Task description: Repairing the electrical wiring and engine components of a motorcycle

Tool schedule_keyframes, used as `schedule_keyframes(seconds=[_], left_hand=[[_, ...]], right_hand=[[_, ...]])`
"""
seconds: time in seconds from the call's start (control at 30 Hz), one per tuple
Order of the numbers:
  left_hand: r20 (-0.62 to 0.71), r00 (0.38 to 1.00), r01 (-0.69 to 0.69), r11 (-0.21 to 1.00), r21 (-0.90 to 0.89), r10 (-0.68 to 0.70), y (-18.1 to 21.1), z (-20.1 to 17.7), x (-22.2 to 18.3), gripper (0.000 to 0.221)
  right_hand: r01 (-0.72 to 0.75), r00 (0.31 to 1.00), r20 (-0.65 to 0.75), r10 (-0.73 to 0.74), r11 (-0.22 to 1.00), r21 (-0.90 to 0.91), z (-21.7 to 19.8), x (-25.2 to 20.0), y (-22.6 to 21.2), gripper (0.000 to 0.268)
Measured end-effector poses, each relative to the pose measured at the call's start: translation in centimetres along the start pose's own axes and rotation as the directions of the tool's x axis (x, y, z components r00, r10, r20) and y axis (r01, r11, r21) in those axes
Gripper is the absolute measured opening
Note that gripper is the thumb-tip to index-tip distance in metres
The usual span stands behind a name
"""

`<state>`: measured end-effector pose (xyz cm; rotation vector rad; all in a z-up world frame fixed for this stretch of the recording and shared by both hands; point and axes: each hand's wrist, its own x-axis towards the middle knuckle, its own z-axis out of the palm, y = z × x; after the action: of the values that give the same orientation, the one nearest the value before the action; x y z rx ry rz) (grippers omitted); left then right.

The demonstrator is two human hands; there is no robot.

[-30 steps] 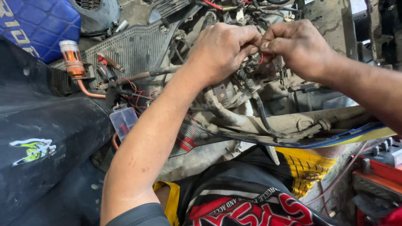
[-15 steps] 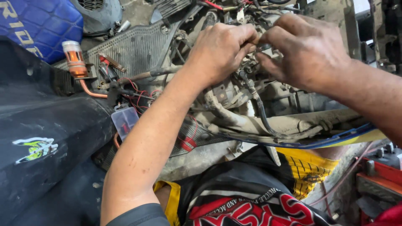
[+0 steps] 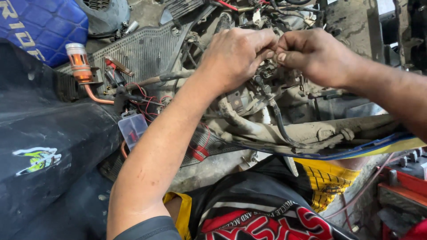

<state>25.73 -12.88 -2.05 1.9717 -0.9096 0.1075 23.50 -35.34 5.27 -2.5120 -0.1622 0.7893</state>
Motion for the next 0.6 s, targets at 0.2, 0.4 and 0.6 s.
schedule_keyframes(seconds=[0.2, 0.4, 0.6], left_hand=[[0.018, 0.998, 0.059, 0.994, -0.087, -0.057, -0.2, -0.3, 0.1, 0.007], [0.014, 0.995, 0.102, 0.993, -0.061, -0.101, -0.7, 0.2, 0.1, 0.010], [0.004, 0.996, 0.093, 0.993, -0.069, -0.093, -0.8, 0.3, 0.0, 0.009]], right_hand=[[0.077, 0.994, 0.074, -0.075, 0.997, -0.026, -0.7, 0.2, 0.4, 0.007], [0.431, 0.811, -0.128, -0.571, 0.730, -0.530, 0.3, -0.6, 1.3, 0.018], [0.287, 0.866, -0.152, -0.477, 0.722, -0.629, 1.0, -0.2, 1.0, 0.030]])
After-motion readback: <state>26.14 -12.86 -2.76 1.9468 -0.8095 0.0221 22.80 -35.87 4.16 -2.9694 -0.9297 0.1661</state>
